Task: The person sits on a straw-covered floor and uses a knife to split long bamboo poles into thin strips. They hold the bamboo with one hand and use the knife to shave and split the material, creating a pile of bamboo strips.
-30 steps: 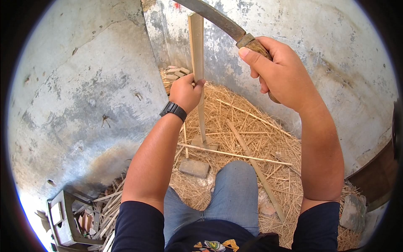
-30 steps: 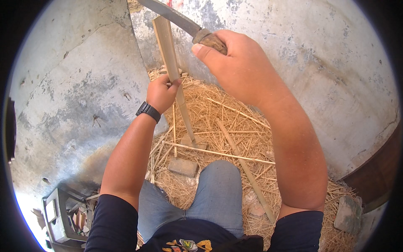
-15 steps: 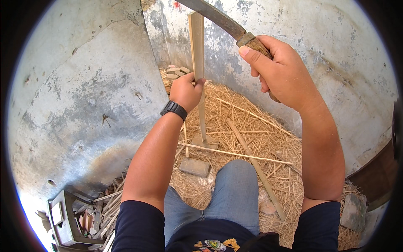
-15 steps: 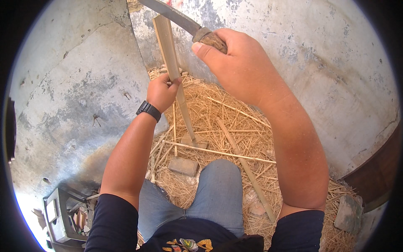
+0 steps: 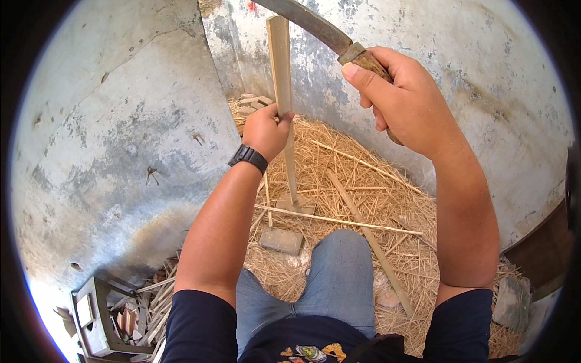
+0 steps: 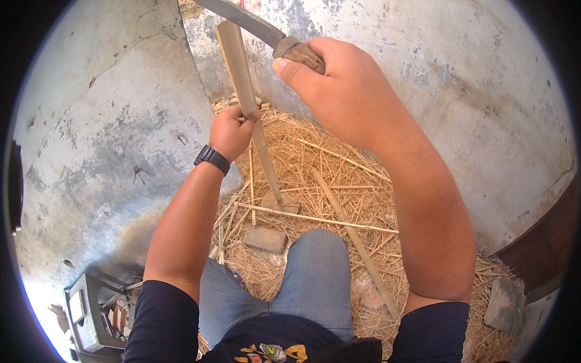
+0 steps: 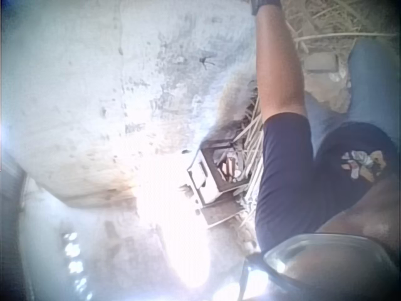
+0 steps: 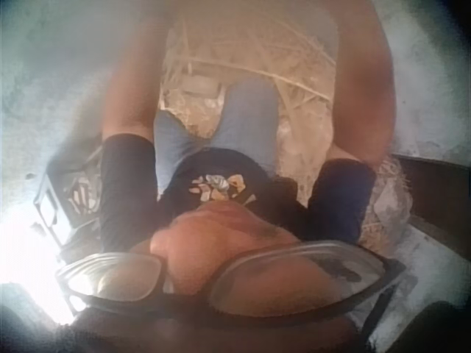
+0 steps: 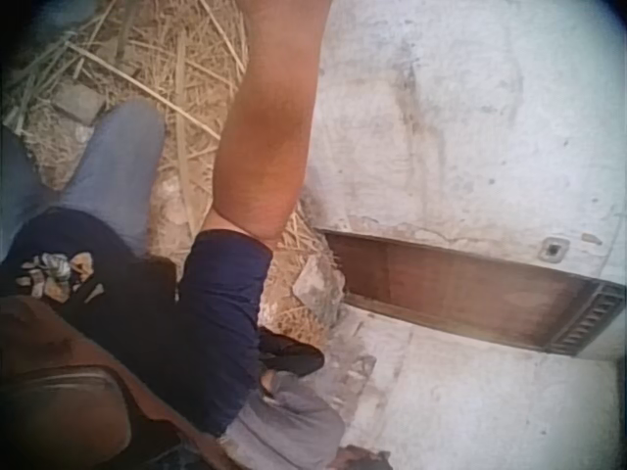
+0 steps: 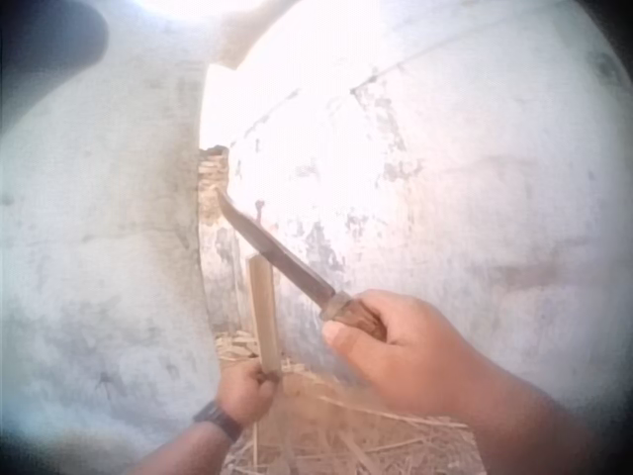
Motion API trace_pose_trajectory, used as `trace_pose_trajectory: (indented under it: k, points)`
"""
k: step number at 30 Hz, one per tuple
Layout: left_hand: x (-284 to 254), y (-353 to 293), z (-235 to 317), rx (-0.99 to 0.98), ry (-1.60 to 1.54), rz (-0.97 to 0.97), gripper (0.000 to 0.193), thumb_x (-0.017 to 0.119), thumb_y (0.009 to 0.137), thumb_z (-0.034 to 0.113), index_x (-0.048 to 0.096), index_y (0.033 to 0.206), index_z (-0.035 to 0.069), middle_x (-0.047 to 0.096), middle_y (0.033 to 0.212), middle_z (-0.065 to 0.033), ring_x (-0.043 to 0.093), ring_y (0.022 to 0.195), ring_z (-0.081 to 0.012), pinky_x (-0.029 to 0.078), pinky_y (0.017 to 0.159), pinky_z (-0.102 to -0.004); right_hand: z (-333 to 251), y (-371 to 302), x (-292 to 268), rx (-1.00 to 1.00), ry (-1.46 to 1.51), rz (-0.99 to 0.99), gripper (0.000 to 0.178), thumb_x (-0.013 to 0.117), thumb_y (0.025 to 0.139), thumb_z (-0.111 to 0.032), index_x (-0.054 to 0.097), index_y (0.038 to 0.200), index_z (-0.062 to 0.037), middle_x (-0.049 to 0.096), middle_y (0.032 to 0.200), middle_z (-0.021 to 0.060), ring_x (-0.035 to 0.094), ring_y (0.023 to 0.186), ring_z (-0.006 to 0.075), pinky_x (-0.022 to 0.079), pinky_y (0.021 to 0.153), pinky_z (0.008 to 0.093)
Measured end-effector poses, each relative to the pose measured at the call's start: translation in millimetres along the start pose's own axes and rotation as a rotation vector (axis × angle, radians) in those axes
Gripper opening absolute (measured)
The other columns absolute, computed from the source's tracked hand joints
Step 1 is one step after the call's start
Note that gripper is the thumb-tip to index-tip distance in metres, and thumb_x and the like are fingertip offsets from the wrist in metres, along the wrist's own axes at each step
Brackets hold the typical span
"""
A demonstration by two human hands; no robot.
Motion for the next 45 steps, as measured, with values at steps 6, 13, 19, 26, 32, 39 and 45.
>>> trace_pose_trajectory:
  k: [6, 13, 19, 26, 32, 39, 45]
  points:
    - [0, 0, 2, -0.019, 0.017, -0.005, 0.022, 0.065, 0.092, 0.027, 0.072, 0.096, 0.007, 0.072, 0.080, -0.0134, 0.068, 0.074, -0.0320, 0.052, 0.069, -0.0423, 0, 1, -1, -0.035, 0.014, 0.027, 0.038, 0.064, 0.093, -0.036, 0.063, 0.086, 0.0020, 0.056, 0.064, 0.0072, 0.053, 0.059, 0.0155, 0.044, 0.057, 0.0348]
    - [-3, -2, 5, -0.022, 0.022, 0.000, 0.021, 0.066, 0.092, 0.026, 0.072, 0.097, 0.007, 0.072, 0.081, -0.0136, 0.068, 0.075, -0.0322, 0.052, 0.070, -0.0423, 2, 1, 2, -0.019, 0.010, 0.001, 0.038, 0.063, 0.094, -0.035, 0.064, 0.089, 0.0029, 0.057, 0.065, 0.0082, 0.053, 0.061, 0.0161, 0.045, 0.058, 0.0350]
    - [-3, 0, 4, -0.059, 0.057, -0.054, 0.026, 0.069, 0.091, 0.026, 0.072, 0.106, 0.004, 0.074, 0.089, -0.0127, 0.072, 0.078, -0.0221, 0.054, 0.072, -0.0342, -3, 1, 1, 0.016, -0.025, -0.018, 0.039, 0.063, 0.093, -0.035, 0.063, 0.089, 0.0035, 0.057, 0.066, 0.0092, 0.053, 0.062, 0.0177, 0.044, 0.059, 0.0354]
    - [0, -6, 6, -0.023, 0.005, -0.032, 0.033, 0.071, 0.089, 0.030, 0.069, 0.109, 0.004, 0.073, 0.095, -0.0135, 0.072, 0.084, -0.0257, 0.055, 0.075, -0.0367, -2, 0, 0, 0.040, -0.032, -0.027, 0.040, 0.063, 0.093, -0.036, 0.064, 0.089, 0.0036, 0.056, 0.065, 0.0093, 0.052, 0.061, 0.0183, 0.044, 0.059, 0.0367]
    - [3, -7, 0, -0.003, -0.026, -0.020, 0.033, 0.069, 0.089, 0.033, 0.070, 0.106, 0.005, 0.073, 0.092, -0.0152, 0.070, 0.082, -0.0308, 0.054, 0.075, -0.0413, -3, 0, -2, -0.037, -0.027, -0.020, 0.038, 0.063, 0.092, -0.034, 0.064, 0.090, 0.0035, 0.057, 0.066, 0.0100, 0.053, 0.062, 0.0192, 0.045, 0.060, 0.0374]
    - [5, -7, 3, -0.001, 0.017, -0.030, 0.026, 0.067, 0.090, 0.031, 0.071, 0.099, 0.006, 0.072, 0.083, -0.0149, 0.069, 0.075, -0.0320, 0.053, 0.070, -0.0431, 2, -1, -3, -0.034, -0.029, -0.011, 0.039, 0.063, 0.091, -0.036, 0.064, 0.089, 0.0033, 0.057, 0.065, 0.0103, 0.054, 0.062, 0.0197, 0.045, 0.061, 0.0369]
    - [6, -3, -2, 0.037, 0.066, -0.033, 0.024, 0.065, 0.092, 0.030, 0.071, 0.095, 0.007, 0.071, 0.079, -0.0154, 0.066, 0.074, -0.0352, 0.051, 0.068, -0.0445, -2, -6, -3, 0.146, 0.019, -0.042, 0.039, 0.064, 0.093, -0.039, 0.064, 0.091, -0.0003, 0.056, 0.066, 0.0048, 0.052, 0.057, 0.0127, 0.042, 0.053, 0.0309]
Point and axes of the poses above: each hand's wrist, its own y-axis towards the middle knuckle, its own x-axis out of the palm, z = x × y, the point moved 4 cm from there along y, towards the middle knuckle
